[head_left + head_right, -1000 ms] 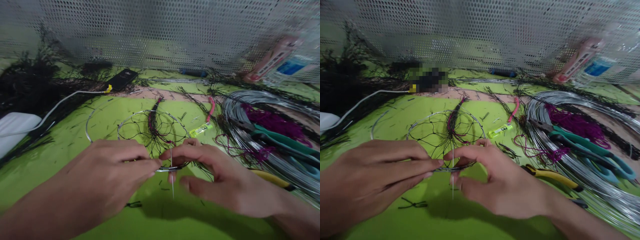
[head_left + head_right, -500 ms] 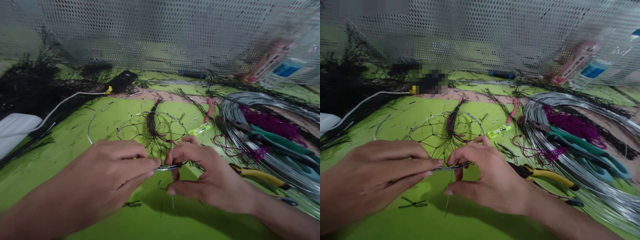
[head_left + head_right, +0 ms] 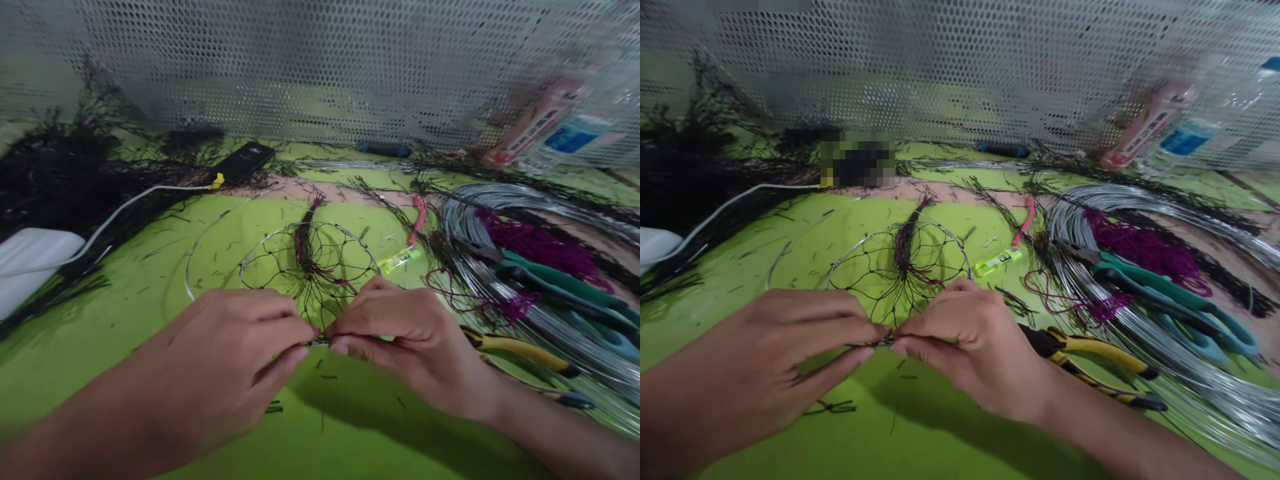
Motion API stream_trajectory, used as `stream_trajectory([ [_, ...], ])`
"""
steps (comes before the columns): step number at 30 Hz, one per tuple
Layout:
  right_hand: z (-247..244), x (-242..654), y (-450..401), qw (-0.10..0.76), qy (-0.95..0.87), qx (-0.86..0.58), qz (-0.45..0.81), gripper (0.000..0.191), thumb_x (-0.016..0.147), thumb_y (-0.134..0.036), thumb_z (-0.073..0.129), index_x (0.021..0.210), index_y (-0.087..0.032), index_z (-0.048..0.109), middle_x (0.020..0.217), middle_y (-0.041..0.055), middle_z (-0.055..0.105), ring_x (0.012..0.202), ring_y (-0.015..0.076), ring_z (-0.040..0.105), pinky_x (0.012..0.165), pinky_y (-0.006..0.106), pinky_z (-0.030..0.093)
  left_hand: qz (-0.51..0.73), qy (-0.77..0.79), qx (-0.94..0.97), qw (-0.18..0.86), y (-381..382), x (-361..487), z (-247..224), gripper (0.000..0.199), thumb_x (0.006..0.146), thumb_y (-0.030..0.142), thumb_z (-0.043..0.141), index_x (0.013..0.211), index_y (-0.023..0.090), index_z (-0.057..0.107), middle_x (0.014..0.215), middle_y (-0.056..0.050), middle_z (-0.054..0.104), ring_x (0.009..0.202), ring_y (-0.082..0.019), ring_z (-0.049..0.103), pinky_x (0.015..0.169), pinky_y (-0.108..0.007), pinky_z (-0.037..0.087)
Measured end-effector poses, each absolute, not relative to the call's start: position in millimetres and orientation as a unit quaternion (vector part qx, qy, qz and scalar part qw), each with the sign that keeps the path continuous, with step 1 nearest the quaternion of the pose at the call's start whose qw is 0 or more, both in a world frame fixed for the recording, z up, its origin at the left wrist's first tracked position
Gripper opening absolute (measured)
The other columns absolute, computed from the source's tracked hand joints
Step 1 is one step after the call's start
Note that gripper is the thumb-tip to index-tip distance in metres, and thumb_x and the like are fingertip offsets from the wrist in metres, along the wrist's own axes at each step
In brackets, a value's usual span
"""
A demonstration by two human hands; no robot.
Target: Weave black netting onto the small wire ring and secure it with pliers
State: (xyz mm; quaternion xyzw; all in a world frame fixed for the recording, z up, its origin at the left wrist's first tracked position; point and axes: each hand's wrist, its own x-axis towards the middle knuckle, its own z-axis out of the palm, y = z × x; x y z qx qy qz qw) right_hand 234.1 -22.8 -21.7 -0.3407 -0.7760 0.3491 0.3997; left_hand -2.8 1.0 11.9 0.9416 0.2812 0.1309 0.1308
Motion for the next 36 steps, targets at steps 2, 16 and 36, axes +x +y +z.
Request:
stream_trajectory([
  [2,-20.0,232.9,-22.1,0.398,-0.765,-0.344,0.371,0.005,0.09,-0.013,0.075,0.087,-0.017,0.076,0.077,-0.0006,0.075,0.065,0.0112,0.065,0.07,0.03,0.045,0.167,0.312,0.93,0.096,-3.4,-1.2,11.6,0.024,0.101,0.034,0.05,0.114,0.025,0.068,0.104,-0.001,0.074,0.091,-0.022,0.07,0.074,-0.035,0.051],
  [16,-37.2,228.4,-25.6,0.339,-0.833,-0.356,0.255,0.011,0.096,-0.017,0.066,0.086,-0.015,0.071,0.082,0.0046,0.069,0.078,0.0172,0.059,0.075,0.034,0.042,0.181,0.425,0.821,0.335,0.4,26.7,-0.1,0.012,0.091,0.024,0.066,0.08,0.025,0.071,0.074,0.01,0.072,0.064,-0.008,0.065,0.057,-0.02,0.044],
  [36,-32.4,234.3,-30.5,0.291,-0.72,-0.455,0.436,0.015,0.087,-0.006,0.066,0.085,-0.02,0.072,0.083,-0.0039,0.066,0.082,0.0107,0.059,0.074,0.026,0.043,0.124,0.368,0.876,0.285,-3.4,15.9,-24.0,0.035,0.077,0.023,0.082,0.104,0.026,0.061,0.097,0.006,0.07,0.083,-0.016,0.066,0.072,-0.028,0.047],
])
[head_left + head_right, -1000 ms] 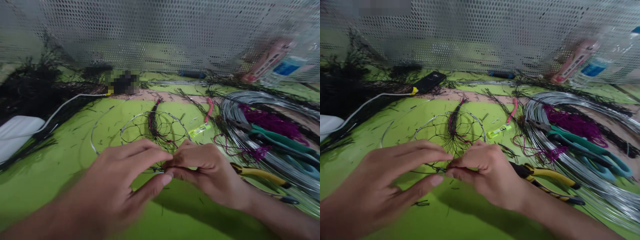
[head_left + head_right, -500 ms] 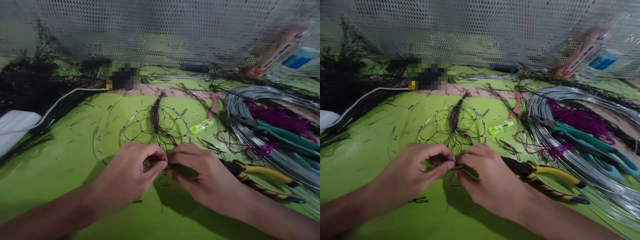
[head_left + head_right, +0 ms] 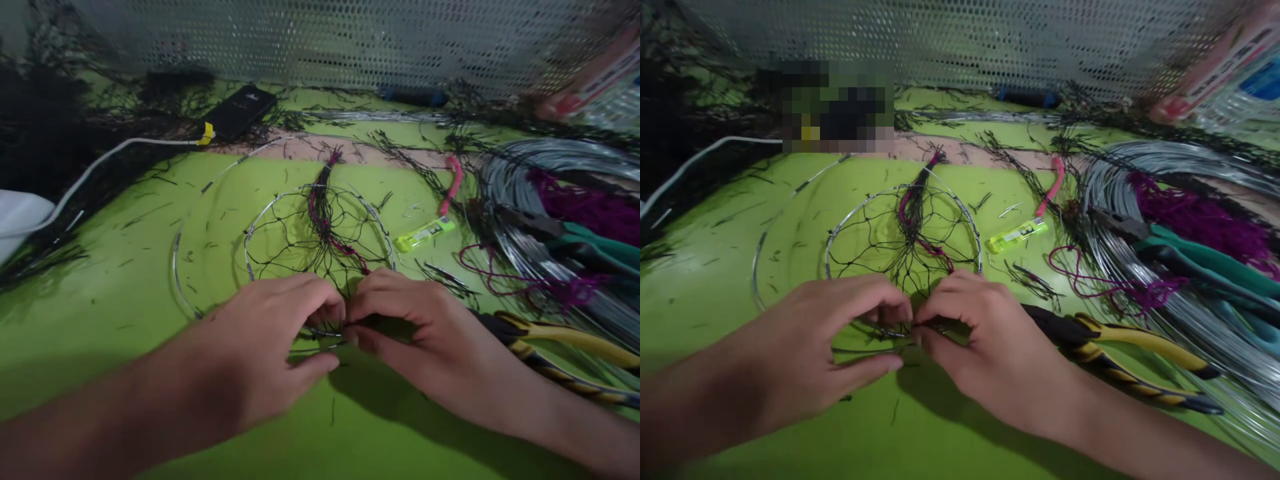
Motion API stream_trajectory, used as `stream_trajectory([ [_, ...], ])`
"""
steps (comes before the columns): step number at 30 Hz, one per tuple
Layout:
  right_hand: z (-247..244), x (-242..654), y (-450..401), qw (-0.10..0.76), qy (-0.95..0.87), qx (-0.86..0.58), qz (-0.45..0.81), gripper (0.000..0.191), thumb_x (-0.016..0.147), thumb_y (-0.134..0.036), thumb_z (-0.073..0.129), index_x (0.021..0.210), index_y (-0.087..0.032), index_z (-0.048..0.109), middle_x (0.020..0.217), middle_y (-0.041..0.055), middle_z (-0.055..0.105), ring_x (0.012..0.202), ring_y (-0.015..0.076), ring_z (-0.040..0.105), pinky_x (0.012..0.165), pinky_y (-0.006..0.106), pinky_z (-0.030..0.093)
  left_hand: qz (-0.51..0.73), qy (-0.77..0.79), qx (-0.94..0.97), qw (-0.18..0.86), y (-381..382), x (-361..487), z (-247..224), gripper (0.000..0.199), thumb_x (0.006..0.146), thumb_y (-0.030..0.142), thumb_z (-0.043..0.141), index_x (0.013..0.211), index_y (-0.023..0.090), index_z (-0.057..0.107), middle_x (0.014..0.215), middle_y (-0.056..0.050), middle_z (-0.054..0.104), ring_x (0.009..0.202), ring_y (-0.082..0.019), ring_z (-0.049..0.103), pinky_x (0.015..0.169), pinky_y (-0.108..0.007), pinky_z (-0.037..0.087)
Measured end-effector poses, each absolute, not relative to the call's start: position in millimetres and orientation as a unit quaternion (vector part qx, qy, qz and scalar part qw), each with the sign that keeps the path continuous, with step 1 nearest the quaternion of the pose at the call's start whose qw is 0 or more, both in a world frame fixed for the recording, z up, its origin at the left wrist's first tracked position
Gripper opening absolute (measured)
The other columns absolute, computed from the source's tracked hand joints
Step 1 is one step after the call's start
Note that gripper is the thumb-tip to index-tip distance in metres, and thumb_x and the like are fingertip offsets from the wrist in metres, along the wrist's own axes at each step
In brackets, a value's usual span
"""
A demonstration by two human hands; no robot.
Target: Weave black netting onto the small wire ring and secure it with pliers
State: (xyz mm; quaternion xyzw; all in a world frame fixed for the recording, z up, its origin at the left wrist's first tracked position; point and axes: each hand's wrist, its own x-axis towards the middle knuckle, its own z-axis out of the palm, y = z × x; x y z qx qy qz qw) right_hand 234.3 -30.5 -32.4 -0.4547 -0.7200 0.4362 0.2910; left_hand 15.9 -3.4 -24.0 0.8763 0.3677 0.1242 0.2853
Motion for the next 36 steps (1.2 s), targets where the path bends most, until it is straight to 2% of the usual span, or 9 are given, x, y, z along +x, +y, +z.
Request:
stream_trajectory([
  [3,-31.2,235.7,-30.9,0.291,-0.705,-0.467,0.447,0.016,0.087,-0.005,0.066,0.083,-0.02,0.072,0.081,-0.0043,0.066,0.079,0.0099,0.06,0.071,0.025,0.043,0.115,0.346,0.899,0.242,-8.4,10.8,-27.8,0.044,0.08,0.025,0.082,0.114,0.025,0.055,0.105,0.003,0.066,0.09,-0.018,0.064,0.077,-0.031,0.049],
  [7,-28.1,237.2,-29.8,0.31,-0.68,-0.471,0.469,0.015,0.089,-0.009,0.065,0.081,-0.02,0.071,0.079,-0.0043,0.066,0.075,0.0097,0.06,0.068,0.025,0.044,0.128,0.281,0.945,0.109,-14.7,13.8,-19.5,0.015,0.096,0.013,0.055,0.109,0.017,0.06,0.095,-0.003,0.067,0.085,-0.022,0.064,0.075,-0.038,0.048],
  [10,-25.9,239.5,-28.5,0.332,-0.659,-0.466,0.488,0.012,0.092,-0.016,0.066,0.082,-0.021,0.071,0.08,-0.0042,0.066,0.075,0.0096,0.06,0.069,0.024,0.045,0.155,0.234,0.958,0.057,-15.2,16.9,-9.8,0.024,0.098,0.007,0.042,0.102,0.014,0.065,0.087,-0.004,0.069,0.079,-0.021,0.065,0.074,-0.039,0.049],
  [13,-24.5,242.2,-27.5,0.337,-0.663,-0.455,0.49,0.011,0.093,-0.017,0.067,0.085,-0.022,0.073,0.081,-0.0042,0.068,0.074,0.0095,0.062,0.069,0.023,0.047,0.159,0.23,0.958,0.067,-13.1,15.9,-6.7,0.026,0.099,0.008,0.041,0.1,0.015,0.066,0.086,-0.004,0.07,0.076,-0.019,0.066,0.072,-0.036,0.05],
  [19,-23.2,244.7,-28.1,0.336,-0.72,-0.426,0.432,0.01,0.094,-0.014,0.067,0.088,-0.02,0.073,0.084,-0.0022,0.07,0.078,0.0091,0.064,0.069,0.022,0.048,0.158,0.239,0.952,0.105,-9.5,12.8,-17.4,0.017,0.1,0.011,0.048,0.101,0.017,0.065,0.085,-0.001,0.069,0.073,-0.018,0.063,0.067,-0.034,0.046],
  [24,-26.1,242.1,-37.1,0.357,-0.769,-0.412,0.334,0.011,0.094,-0.009,0.061,0.091,-0.015,0.07,0.088,0.0009,0.066,0.079,0.0085,0.06,0.069,0.022,0.048,0.201,0.229,0.948,0.089,-8.6,17.7,-24.3,0.014,0.101,0.015,0.054,0.092,0.016,0.065,0.084,-0.001,0.071,0.07,-0.015,0.063,0.067,-0.033,0.046],
  [30,-30.8,236.3,-40.5,0.374,-0.756,-0.426,0.328,0.012,0.095,-0.009,0.058,0.093,-0.016,0.068,0.087,0.0025,0.065,0.078,0.01,0.06,0.068,0.023,0.049,0.212,0.239,0.946,0.053,-8.6,20.4,-29.4,0.019,0.102,0.021,0.053,0.087,0.018,0.066,0.078,0.001,0.069,0.064,-0.013,0.06,0.062,-0.032,0.043],
  [36,-34.7,235.4,-40.8,0.387,-0.778,-0.397,0.294,0.014,0.093,-0.005,0.057,0.094,-0.015,0.067,0.089,0.0044,0.065,0.079,0.0108,0.059,0.066,0.024,0.049,0.206,0.284,0.924,0.155,-8.1,25.4,-30.7,0.022,0.1,0.021,0.057,0.082,0.018,0.068,0.071,0.003,0.068,0.057,-0.011,0.056,0.057,-0.027,0.042],
])
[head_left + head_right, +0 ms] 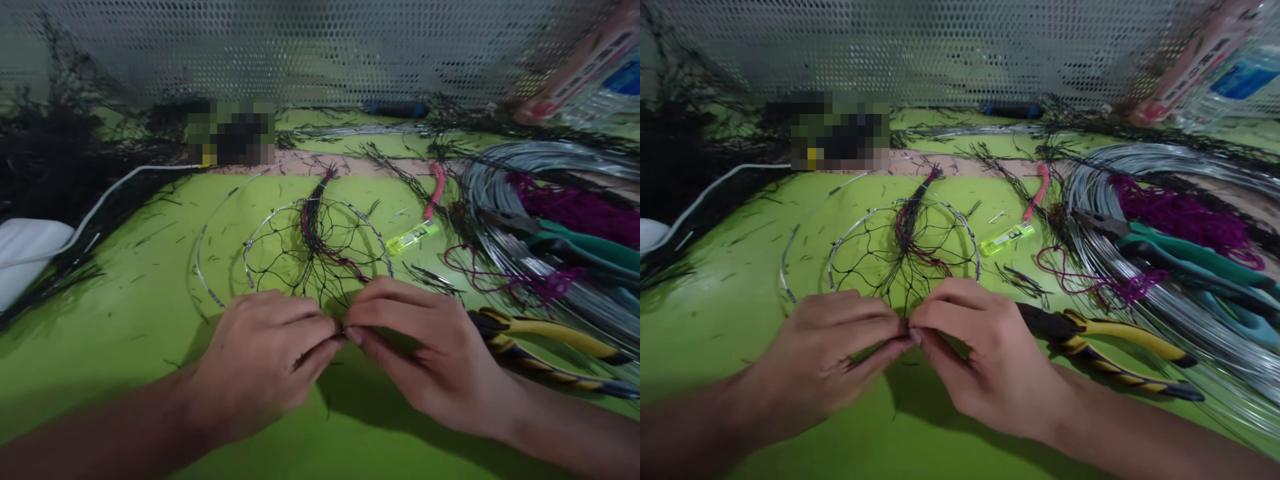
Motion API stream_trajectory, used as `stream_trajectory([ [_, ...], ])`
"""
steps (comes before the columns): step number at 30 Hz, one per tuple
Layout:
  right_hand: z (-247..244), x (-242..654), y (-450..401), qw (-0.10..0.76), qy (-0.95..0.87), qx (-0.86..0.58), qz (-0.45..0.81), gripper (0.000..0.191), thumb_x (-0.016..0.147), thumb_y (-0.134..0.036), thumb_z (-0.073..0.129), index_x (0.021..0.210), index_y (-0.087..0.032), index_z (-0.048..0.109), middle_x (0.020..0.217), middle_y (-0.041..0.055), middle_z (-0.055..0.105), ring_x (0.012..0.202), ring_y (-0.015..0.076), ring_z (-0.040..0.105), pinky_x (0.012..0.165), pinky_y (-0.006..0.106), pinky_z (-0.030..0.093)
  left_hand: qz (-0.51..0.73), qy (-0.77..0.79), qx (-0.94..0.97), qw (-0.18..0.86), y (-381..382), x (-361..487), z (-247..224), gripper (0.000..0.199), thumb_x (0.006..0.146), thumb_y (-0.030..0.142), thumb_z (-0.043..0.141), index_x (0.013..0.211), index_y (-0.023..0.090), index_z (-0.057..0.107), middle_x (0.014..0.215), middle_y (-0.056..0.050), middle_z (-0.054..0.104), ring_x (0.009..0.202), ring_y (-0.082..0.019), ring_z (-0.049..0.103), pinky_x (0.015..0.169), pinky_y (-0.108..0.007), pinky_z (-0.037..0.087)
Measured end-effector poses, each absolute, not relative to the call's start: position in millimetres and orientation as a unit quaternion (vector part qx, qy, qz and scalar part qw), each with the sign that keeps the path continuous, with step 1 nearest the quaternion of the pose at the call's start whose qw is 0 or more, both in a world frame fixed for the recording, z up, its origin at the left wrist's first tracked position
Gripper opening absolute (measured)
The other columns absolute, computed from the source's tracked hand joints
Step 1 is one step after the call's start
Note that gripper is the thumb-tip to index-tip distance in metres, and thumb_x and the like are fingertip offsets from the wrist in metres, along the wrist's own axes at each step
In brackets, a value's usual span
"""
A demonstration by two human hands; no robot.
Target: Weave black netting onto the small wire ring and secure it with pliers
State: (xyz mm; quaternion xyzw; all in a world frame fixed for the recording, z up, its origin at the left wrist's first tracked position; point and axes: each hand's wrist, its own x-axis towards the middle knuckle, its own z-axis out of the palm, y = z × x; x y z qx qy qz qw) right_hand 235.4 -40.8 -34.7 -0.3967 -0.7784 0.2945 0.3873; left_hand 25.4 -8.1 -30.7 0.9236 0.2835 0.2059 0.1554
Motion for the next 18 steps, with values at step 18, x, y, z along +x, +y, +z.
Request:
stream_trajectory([
  [18,-17.7,256.6,-36.0,0.313,-0.869,-0.303,0.233,0.015,0.097,-0.029,0.061,0.104,-0.017,0.068,0.1,0.0054,0.068,0.093,0.0193,0.061,0.085,0.04,0.051,0.182,0.376,0.832,0.364,-8.6,23.6,-7.7,0.032,0.096,0.025,0.059,0.067,0.019,0.069,0.06,0.005,0.058,0.055,-0.008,0.051,0.053,-0.023,0.033],
])
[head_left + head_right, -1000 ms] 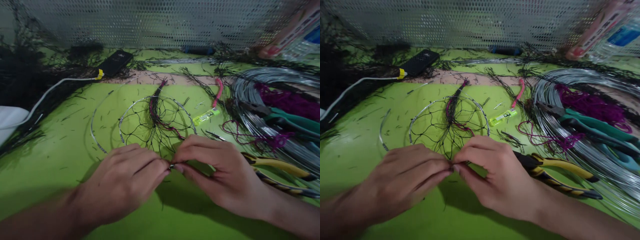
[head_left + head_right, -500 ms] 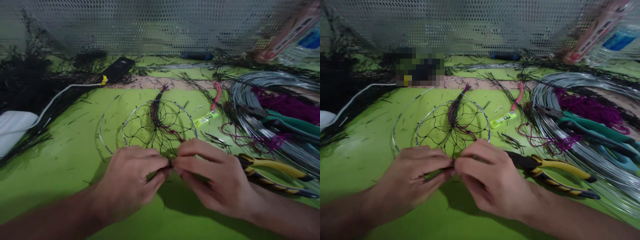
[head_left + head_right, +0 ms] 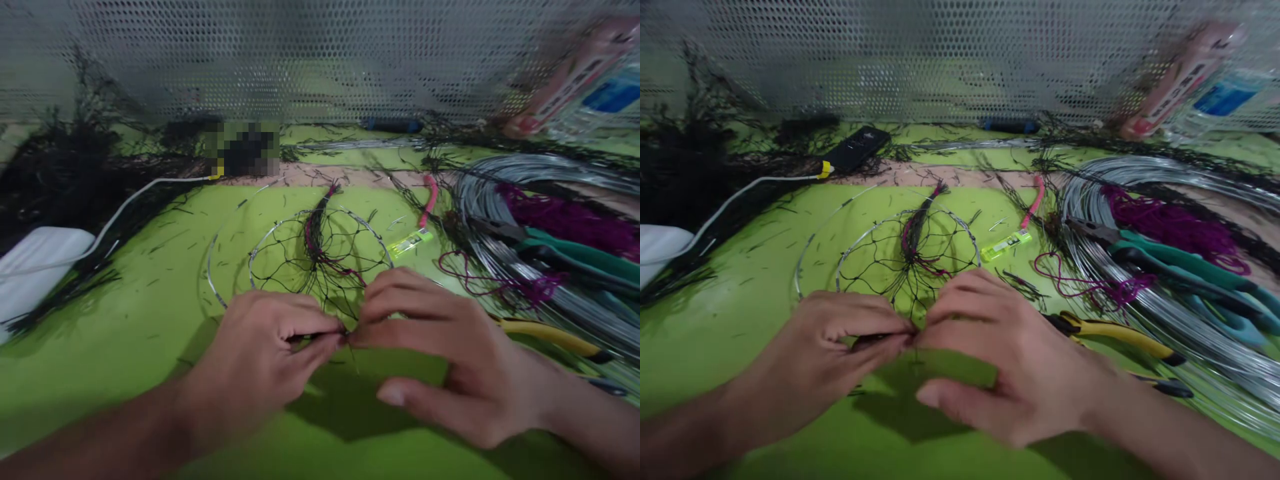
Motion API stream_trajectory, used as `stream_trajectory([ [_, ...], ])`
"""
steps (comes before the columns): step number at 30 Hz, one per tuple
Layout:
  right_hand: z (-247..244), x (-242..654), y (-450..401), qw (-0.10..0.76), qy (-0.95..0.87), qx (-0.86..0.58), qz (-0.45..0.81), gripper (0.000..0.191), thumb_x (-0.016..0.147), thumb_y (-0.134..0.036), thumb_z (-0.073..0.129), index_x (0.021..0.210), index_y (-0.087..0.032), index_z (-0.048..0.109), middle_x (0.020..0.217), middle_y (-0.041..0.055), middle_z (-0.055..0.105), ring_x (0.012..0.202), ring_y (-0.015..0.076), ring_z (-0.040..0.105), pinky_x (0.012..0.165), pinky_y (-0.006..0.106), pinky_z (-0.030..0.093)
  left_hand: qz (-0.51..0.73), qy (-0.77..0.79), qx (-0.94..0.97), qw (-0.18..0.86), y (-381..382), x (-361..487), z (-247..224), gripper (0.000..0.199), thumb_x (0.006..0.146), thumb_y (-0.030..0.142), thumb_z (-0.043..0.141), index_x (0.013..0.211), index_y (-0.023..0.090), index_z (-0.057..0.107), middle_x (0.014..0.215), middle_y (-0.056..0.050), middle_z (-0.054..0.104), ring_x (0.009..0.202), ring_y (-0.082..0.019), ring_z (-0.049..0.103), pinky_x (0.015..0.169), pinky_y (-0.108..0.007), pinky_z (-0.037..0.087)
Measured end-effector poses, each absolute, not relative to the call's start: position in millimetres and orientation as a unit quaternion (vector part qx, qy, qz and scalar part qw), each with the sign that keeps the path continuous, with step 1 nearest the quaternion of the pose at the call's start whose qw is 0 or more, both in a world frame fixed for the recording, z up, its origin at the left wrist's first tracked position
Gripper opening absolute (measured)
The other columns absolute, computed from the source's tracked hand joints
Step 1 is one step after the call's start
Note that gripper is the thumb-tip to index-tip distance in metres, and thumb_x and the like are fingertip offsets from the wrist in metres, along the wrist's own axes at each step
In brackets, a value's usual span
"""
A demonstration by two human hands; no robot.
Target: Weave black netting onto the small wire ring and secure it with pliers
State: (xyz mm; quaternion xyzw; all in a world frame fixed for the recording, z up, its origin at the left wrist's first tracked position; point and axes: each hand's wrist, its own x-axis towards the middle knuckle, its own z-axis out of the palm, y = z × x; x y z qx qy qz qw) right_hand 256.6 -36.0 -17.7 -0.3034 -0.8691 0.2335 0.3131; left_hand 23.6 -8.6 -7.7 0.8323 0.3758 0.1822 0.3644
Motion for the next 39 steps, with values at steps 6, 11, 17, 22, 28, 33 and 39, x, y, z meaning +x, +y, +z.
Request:
stream_trajectory([
  [6,-9.4,252.3,-36.9,0.223,-0.797,-0.436,0.353,0.014,0.092,-0.033,0.068,0.101,-0.023,0.064,0.103,0.0012,0.063,0.097,0.0194,0.056,0.081,0.036,0.044,0.161,0.383,0.85,0.322,-9.3,21.9,-8.8,0.021,0.095,0.025,0.065,0.076,0.025,0.074,0.066,0.008,0.066,0.059,-0.008,0.055,0.058,-0.024,0.033],
  [11,-11.3,247.7,-35.8,0.217,-0.753,-0.476,0.4,0.015,0.088,-0.032,0.074,0.095,-0.025,0.064,0.1,-0.003,0.064,0.099,0.018,0.056,0.085,0.033,0.042,0.152,0.375,0.865,0.297,-11.5,23.7,-11.9,0.021,0.096,0.025,0.063,0.078,0.026,0.073,0.068,0.009,0.067,0.059,-0.008,0.055,0.06,-0.025,0.032],
  [17,-17.6,244.0,-36.2,0.247,-0.768,-0.466,0.364,0.019,0.081,-0.016,0.079,0.086,-0.023,0.062,0.088,-0.0077,0.064,0.088,0.0135,0.057,0.083,0.031,0.039,0.122,0.379,0.859,0.322,-10.6,22.8,-12.3,0.029,0.098,0.028,0.058,0.072,0.023,0.07,0.062,0.007,0.061,0.056,-0.009,0.053,0.055,-0.027,0.03],
  [22,-25.0,242.1,-34.4,0.29,-0.843,-0.395,0.222,0.017,0.092,-0.016,0.07,0.076,-0.017,0.062,0.08,-0.0006,0.064,0.074,0.0139,0.057,0.068,0.033,0.039,0.11,0.418,0.822,0.371,-8.5,24.9,-7.5,0.034,0.096,0.031,0.057,0.065,0.021,0.066,0.056,0.007,0.055,0.05,-0.008,0.047,0.048,-0.024,0.029],
  [28,-24.2,245.5,-32.5,0.339,-0.905,-0.255,-0.026,0.017,0.086,-0.004,0.065,0.071,-0.012,0.068,0.076,0.0083,0.068,0.07,0.0199,0.059,0.062,0.038,0.047,0.124,0.479,0.738,0.458,-9.8,28.7,-0.5,0.02,0.089,0.036,0.063,0.076,0.024,0.072,0.065,0.007,0.069,0.057,-0.01,0.059,0.047,-0.021,0.036],
  [33,-26.5,242.4,-29.2,0.329,-0.915,-0.212,-0.095,0.025,0.086,-0.009,0.062,0.062,-0.017,0.06,0.064,0.0055,0.058,0.062,0.0193,0.049,0.053,0.038,0.038,0.163,0.481,0.722,0.47,-12.6,30.2,-0.7,0.009,0.085,0.027,0.065,0.082,0.026,0.073,0.073,0.007,0.075,0.066,-0.011,0.068,0.055,-0.017,0.047],
  [39,-24.9,236.7,-28.6,0.298,-0.843,-0.409,0.181,0.007,0.083,-0.018,0.071,0.079,-0.017,0.066,0.076,-0.001,0.065,0.075,0.0156,0.055,0.073,0.036,0.039,0.151,0.482,0.742,0.44,-11.7,30.3,3.2,0.009,0.087,0.029,0.068,0.08,0.026,0.073,0.07,0.009,0.073,0.06,-0.009,0.063,0.053,-0.018,0.042],
])
